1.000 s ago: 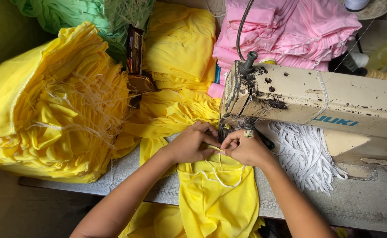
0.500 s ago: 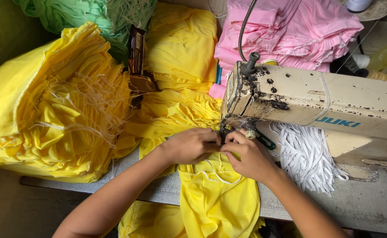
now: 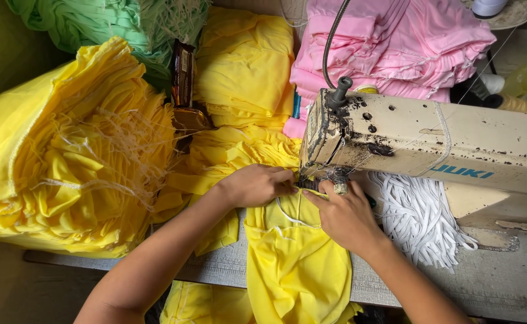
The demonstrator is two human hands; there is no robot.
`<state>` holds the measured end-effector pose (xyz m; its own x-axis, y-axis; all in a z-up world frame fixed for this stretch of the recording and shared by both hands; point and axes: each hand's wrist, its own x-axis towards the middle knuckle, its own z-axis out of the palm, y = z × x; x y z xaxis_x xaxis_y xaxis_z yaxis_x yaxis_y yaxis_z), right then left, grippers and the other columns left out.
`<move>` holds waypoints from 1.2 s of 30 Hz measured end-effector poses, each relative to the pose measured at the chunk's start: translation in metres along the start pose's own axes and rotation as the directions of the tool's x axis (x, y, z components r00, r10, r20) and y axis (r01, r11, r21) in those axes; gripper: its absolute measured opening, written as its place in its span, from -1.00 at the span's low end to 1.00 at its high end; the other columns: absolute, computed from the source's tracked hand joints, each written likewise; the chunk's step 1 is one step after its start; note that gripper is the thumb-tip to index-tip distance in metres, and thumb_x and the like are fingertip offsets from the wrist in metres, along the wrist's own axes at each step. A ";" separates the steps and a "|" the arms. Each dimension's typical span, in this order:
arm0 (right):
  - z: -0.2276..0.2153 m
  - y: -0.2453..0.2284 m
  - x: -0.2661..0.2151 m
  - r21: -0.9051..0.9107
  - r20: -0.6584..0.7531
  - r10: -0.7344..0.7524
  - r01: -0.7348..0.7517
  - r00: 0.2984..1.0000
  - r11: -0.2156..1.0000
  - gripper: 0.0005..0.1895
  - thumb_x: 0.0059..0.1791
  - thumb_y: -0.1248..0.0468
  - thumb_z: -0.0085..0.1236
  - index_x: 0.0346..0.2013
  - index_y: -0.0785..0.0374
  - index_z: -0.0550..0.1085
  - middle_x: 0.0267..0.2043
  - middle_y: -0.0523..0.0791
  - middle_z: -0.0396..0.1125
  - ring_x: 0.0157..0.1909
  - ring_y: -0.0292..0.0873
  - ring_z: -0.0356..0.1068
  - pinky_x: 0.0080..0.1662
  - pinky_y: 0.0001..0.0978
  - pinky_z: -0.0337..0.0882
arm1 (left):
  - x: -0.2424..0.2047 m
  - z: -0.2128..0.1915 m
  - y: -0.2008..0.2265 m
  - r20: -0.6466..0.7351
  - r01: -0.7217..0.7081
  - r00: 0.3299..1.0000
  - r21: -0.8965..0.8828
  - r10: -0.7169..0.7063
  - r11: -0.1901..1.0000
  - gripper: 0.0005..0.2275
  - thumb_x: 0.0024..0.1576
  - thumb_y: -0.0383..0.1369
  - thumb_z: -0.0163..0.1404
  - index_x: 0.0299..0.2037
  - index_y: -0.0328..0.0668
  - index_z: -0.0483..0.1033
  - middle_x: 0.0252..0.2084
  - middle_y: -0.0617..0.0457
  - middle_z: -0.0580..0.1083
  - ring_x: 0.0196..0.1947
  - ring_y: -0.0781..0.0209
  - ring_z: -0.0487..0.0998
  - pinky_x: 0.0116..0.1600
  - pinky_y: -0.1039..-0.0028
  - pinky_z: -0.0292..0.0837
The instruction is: Manually threading a white elastic band through a pre-sewn channel in yellow fabric components at a sewing workstation.
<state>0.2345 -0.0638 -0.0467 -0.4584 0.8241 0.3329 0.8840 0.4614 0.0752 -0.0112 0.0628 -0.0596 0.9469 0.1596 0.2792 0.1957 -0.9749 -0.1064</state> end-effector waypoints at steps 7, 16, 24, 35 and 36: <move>0.024 0.011 -0.003 -0.046 0.025 0.061 -0.060 0.998 0.997 -0.51 -0.06 0.22 -0.02 0.15 -0.24 0.51 -0.05 -0.13 0.34 -0.14 0.02 0.42 0.01 -0.06 0.26 | 0.001 0.011 -0.010 -0.090 -0.005 0.996 0.022 0.006 1.000 -0.80 0.25 -0.37 -0.14 -0.12 0.02 0.60 0.11 0.16 0.40 -0.05 0.19 0.57 -0.17 0.33 0.59; 0.029 0.012 -0.009 -0.035 0.104 0.106 -0.103 0.989 0.994 -0.46 -0.04 0.23 -0.07 0.22 -0.25 0.47 -0.14 -0.06 0.42 -0.07 0.13 0.40 0.03 -0.03 0.25 | 0.000 0.000 -0.008 -0.050 0.011 0.999 0.057 -0.008 0.998 -0.79 0.28 -0.31 -0.17 -0.13 0.11 0.60 0.04 0.25 0.39 -0.06 0.26 0.56 -0.16 0.41 0.59; 0.020 0.009 -0.004 -0.012 0.182 0.152 -0.152 0.972 0.988 -0.42 -0.02 0.22 -0.13 0.31 -0.22 0.40 -0.36 0.03 0.48 0.01 0.22 0.37 0.10 0.01 0.23 | 0.003 -0.002 -0.007 -0.093 0.048 0.995 0.079 -0.040 0.996 -0.79 0.26 -0.31 -0.18 -0.15 0.18 0.58 -0.06 0.27 0.33 -0.10 0.27 0.53 -0.15 0.43 0.55; 0.019 0.002 -0.011 0.071 0.102 0.235 -0.243 0.967 0.967 -0.51 0.04 0.09 -0.19 0.26 -0.15 0.42 0.00 -0.02 0.41 0.18 0.16 0.27 0.12 -0.01 0.32 | -0.014 -0.167 0.077 -0.418 0.263 0.863 -0.103 -0.282 0.959 -0.79 0.10 -0.40 0.10 -0.06 -0.18 0.61 -0.04 -0.11 0.49 -0.02 -0.11 0.54 -0.09 0.17 0.44; 0.008 -0.005 -0.006 0.078 0.096 0.229 -0.237 0.969 0.968 -0.51 0.04 0.09 -0.19 0.26 -0.15 0.42 0.00 -0.02 0.41 0.18 0.16 0.27 0.12 -0.01 0.32 | -0.029 -0.206 0.081 -0.415 0.269 0.864 -0.095 -0.283 0.959 -0.79 0.10 -0.40 0.10 -0.06 -0.18 0.61 -0.04 -0.11 0.49 -0.02 -0.11 0.54 -0.09 0.17 0.44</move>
<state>0.2327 -0.0685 -0.0563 -0.2505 0.9354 0.2497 0.9574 0.2776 -0.0794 -0.0753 -0.0532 0.1203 0.6570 0.3495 0.6679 0.4178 -0.9063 0.0634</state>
